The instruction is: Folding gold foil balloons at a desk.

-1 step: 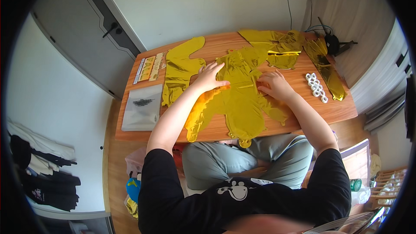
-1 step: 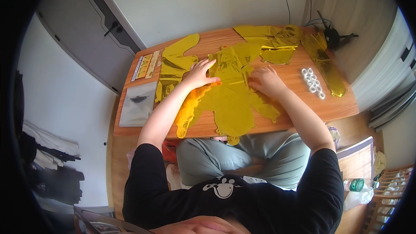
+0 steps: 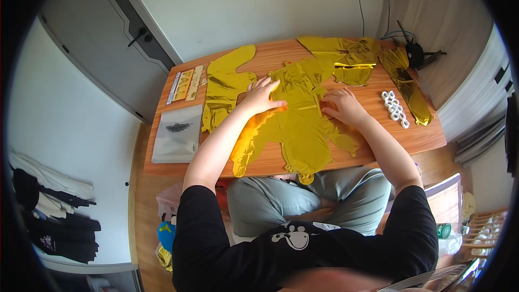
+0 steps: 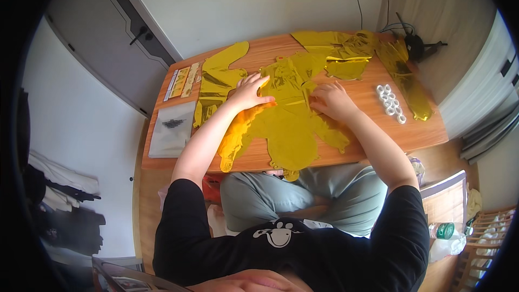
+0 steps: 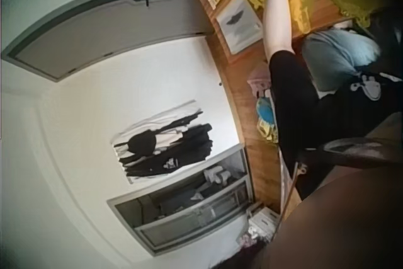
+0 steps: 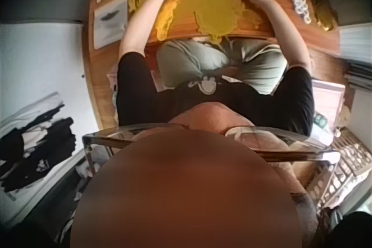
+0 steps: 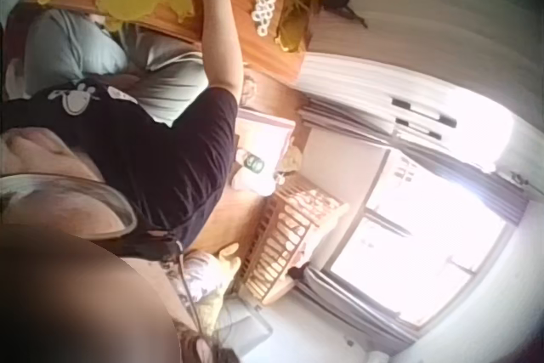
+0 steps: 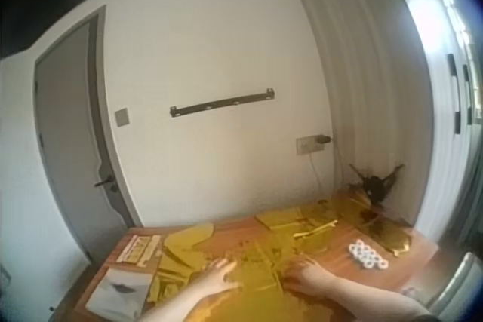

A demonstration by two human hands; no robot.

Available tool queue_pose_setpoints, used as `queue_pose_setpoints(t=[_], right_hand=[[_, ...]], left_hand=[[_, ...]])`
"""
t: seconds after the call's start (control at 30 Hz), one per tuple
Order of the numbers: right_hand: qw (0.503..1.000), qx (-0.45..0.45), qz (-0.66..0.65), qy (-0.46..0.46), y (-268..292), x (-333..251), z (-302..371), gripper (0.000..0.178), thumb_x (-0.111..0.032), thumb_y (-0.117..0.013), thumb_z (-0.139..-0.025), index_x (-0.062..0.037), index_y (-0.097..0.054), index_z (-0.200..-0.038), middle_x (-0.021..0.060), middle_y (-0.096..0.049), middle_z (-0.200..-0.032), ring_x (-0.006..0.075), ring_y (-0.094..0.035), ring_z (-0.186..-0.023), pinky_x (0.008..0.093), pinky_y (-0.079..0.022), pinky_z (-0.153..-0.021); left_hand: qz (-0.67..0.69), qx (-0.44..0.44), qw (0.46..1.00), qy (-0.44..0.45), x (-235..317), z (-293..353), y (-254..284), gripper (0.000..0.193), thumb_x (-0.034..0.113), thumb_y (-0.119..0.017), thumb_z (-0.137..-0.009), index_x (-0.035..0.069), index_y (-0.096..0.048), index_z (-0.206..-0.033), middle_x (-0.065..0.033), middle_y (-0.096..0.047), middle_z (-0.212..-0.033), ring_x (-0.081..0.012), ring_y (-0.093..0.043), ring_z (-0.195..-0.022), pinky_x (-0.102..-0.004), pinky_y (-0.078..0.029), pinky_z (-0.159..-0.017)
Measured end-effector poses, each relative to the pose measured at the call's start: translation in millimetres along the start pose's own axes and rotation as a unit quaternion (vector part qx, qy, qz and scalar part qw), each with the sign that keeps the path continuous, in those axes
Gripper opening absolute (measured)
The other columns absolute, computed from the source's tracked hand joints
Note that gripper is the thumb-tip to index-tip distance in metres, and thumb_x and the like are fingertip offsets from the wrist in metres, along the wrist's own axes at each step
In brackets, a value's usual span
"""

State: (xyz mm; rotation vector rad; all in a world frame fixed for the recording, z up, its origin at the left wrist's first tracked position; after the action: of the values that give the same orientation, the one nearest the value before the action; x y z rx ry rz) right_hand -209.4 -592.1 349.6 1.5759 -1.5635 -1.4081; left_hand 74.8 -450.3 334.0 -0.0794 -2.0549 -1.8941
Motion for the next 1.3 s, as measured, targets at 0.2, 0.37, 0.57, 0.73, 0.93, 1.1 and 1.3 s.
queue_pose_setpoints(t=[0.2, 0.37, 0.57, 0.73, 0.93, 1.1, 1.3], right_hand=[[1.000, -0.016, 0.002, 0.000, 0, 0, 1, 0.038, -0.032, -0.075, -0.089, -0.0084, -0.071, -0.120, 0.0100, -0.064, -0.129, 0.0328, -0.055, -0.126, 0.0519, -0.033, -0.117], [1.000, -0.014, -0.007, 0.010, 1, -4, 2, 0.036, -0.032, -0.075, -0.087, -0.0091, -0.072, -0.115, 0.0089, -0.065, -0.123, 0.0319, -0.055, -0.123, 0.0479, -0.037, -0.113], [1.000, -0.016, -0.008, 0.024, 1, -18, 1, 0.035, -0.033, -0.077, -0.084, -0.0105, -0.073, -0.110, 0.0074, -0.066, -0.118, 0.0307, -0.056, -0.120, 0.0451, -0.039, -0.108], [0.999, -0.037, 0.001, 0.020, 2, -26, 0, 0.038, -0.032, -0.079, -0.085, -0.0096, -0.073, -0.115, 0.0071, -0.066, -0.123, 0.0298, -0.056, -0.122, 0.0443, -0.039, -0.108], [0.999, -0.029, -0.011, 0.038, -2, -27, -2, 0.038, -0.028, -0.079, -0.084, -0.0089, -0.072, -0.116, 0.0073, -0.066, -0.123, 0.0301, -0.056, -0.122, 0.0440, -0.040, -0.107], [0.999, -0.033, -0.013, 0.037, -1, -28, -2, 0.039, -0.026, -0.079, -0.084, -0.0078, -0.072, -0.118, 0.0094, -0.065, -0.125, 0.0319, -0.055, -0.123, 0.0441, -0.041, -0.107], [0.998, -0.039, -0.017, 0.040, -3, -28, -4, 0.040, -0.026, -0.077, -0.086, -0.0069, -0.071, -0.120, 0.0105, -0.064, -0.126, 0.0328, -0.055, -0.123, 0.0438, -0.041, -0.108]], left_hand=[[0.011, -0.011, 0.996, 0.086, 4, 17, 12, 0.105, 0.085, -0.039, -0.089, 0.016, -0.017, -0.165, -0.0166, -0.008, -0.172, -0.0317, -0.005, -0.159, -0.0560, 0.002, -0.126], [-0.093, -0.126, 0.986, 0.052, 4, 61, 15, 0.115, 0.087, -0.047, -0.084, 0.011, -0.018, -0.165, -0.0165, -0.009, -0.172, -0.0309, -0.002, -0.160, -0.0573, 0.005, -0.126], [-0.104, -0.116, 0.987, 0.040, 2, 76, 25, 0.133, 0.092, -0.065, -0.063, 0.010, -0.030, -0.161, -0.0179, -0.015, -0.171, -0.0329, -0.004, -0.160, -0.0602, 0.004, -0.125], [-0.093, -0.047, 0.994, 0.017, -5, 75, 29, 0.126, 0.086, -0.068, -0.068, 0.011, -0.028, -0.161, -0.0147, -0.021, -0.170, -0.0297, -0.010, -0.159, -0.0573, 0.003, -0.127], [-0.071, -0.069, 0.995, -0.004, 3, 63, 6, 0.107, 0.080, -0.060, -0.083, 0.017, -0.028, -0.163, -0.0112, -0.022, -0.171, -0.0286, -0.010, -0.159, -0.0547, 0.001, -0.127], [-0.087, -0.057, 0.994, -0.045, 2, 60, 6, 0.105, 0.085, -0.057, -0.081, 0.023, -0.031, -0.162, -0.0113, -0.021, -0.171, -0.0303, -0.009, -0.159, -0.0545, -0.001, -0.127], [-0.092, -0.058, 0.994, -0.027, -12, 50, 2, 0.110, 0.091, -0.052, -0.078, 0.028, -0.025, -0.164, -0.0113, -0.015, -0.172, -0.0296, -0.004, -0.160, -0.0557, 0.001, -0.127]])
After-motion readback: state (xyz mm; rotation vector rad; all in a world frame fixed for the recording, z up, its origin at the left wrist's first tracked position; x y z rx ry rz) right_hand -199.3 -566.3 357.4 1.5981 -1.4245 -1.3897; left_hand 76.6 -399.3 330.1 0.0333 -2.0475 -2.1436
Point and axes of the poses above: each hand's wrist, its own z-axis away from the middle knuckle, its own y-axis out of the back of the hand, x = y × z, the point moved 3 cm from there along -z, towards the middle knuckle
